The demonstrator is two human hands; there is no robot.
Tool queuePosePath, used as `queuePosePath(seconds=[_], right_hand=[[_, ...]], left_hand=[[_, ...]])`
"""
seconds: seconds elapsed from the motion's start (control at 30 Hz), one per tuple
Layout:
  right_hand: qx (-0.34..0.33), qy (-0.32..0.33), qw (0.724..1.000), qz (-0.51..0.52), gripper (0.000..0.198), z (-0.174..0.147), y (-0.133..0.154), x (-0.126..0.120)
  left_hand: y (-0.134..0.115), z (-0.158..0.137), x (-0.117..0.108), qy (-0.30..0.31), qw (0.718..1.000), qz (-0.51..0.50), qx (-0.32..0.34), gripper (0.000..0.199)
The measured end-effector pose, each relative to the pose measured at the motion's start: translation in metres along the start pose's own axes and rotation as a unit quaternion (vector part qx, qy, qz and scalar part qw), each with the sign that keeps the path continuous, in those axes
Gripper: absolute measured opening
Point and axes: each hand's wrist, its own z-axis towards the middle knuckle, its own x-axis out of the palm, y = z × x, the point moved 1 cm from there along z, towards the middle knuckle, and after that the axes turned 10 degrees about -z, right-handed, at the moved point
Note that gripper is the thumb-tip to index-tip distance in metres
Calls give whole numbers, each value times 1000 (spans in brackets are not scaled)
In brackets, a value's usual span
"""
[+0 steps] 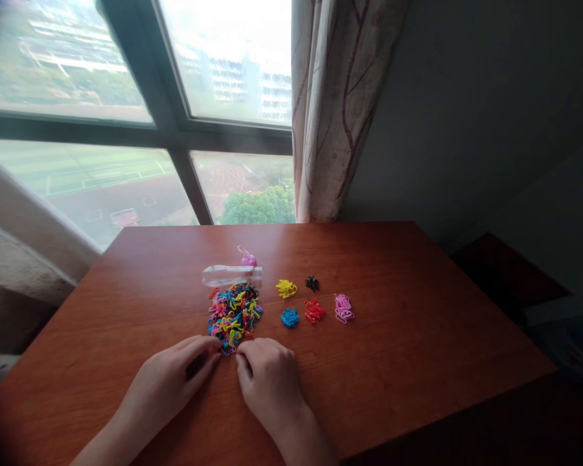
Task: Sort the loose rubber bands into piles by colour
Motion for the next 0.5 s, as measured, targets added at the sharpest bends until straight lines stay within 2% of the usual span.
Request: queuePosePath(seconds=[0.5], right_hand=[[1, 0, 1000, 10, 14, 0, 0, 1]], left_hand=[[2, 0, -5, 9, 999, -30, 3, 19]])
